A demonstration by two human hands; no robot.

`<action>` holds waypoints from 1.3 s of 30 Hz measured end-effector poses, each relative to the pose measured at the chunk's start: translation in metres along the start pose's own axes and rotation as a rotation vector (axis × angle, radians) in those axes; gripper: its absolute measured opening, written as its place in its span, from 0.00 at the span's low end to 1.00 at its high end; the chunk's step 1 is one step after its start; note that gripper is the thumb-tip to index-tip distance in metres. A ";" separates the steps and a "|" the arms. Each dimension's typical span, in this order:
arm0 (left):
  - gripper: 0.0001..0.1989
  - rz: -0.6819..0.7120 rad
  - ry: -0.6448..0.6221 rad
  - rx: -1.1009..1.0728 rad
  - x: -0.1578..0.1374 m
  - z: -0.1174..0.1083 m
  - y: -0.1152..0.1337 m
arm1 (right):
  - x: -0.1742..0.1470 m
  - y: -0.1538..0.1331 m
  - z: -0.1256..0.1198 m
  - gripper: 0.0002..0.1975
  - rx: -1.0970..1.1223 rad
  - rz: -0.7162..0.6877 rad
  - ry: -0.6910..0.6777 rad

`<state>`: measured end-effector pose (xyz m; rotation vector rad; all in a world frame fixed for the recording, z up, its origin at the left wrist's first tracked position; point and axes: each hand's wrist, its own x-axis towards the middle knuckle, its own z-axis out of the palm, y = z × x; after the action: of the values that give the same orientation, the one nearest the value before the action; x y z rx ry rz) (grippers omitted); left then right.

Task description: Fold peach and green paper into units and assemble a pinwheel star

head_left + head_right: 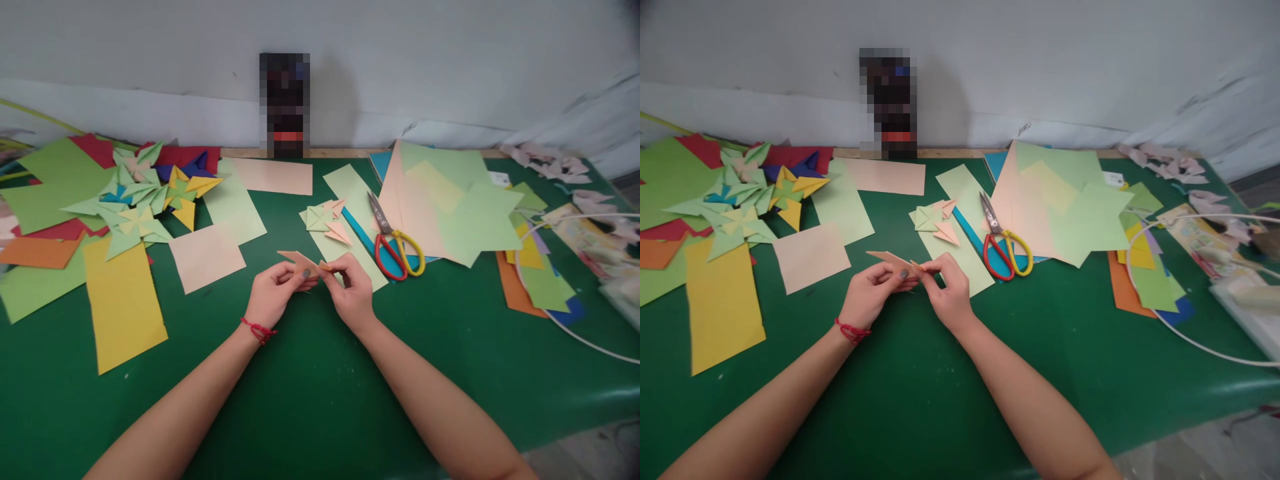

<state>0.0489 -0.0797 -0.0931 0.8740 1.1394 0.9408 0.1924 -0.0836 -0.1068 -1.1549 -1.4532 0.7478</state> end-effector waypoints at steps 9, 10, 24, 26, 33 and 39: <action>0.14 0.033 -0.008 0.095 -0.002 0.004 -0.003 | 0.003 0.003 0.000 0.04 -0.015 0.132 0.000; 0.14 0.059 -0.005 0.164 -0.002 0.003 -0.003 | 0.003 0.003 0.000 0.04 -0.013 0.141 -0.002; 0.12 0.012 -0.003 0.078 -0.001 0.003 -0.002 | 0.001 0.002 0.000 0.05 0.040 0.111 -0.030; 0.12 0.010 0.007 0.083 -0.002 0.004 -0.001 | 0.000 0.002 -0.001 0.05 0.040 0.111 -0.037; 0.10 0.035 0.018 0.056 -0.004 0.008 -0.003 | 0.001 0.004 0.000 0.05 0.025 0.093 -0.046; 0.11 0.029 0.061 0.081 -0.006 0.008 -0.006 | 0.001 0.005 0.000 0.04 0.036 0.114 -0.050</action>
<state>0.0569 -0.0879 -0.0950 0.9347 1.2268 0.9562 0.1939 -0.0809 -0.1114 -1.2066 -1.4187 0.8842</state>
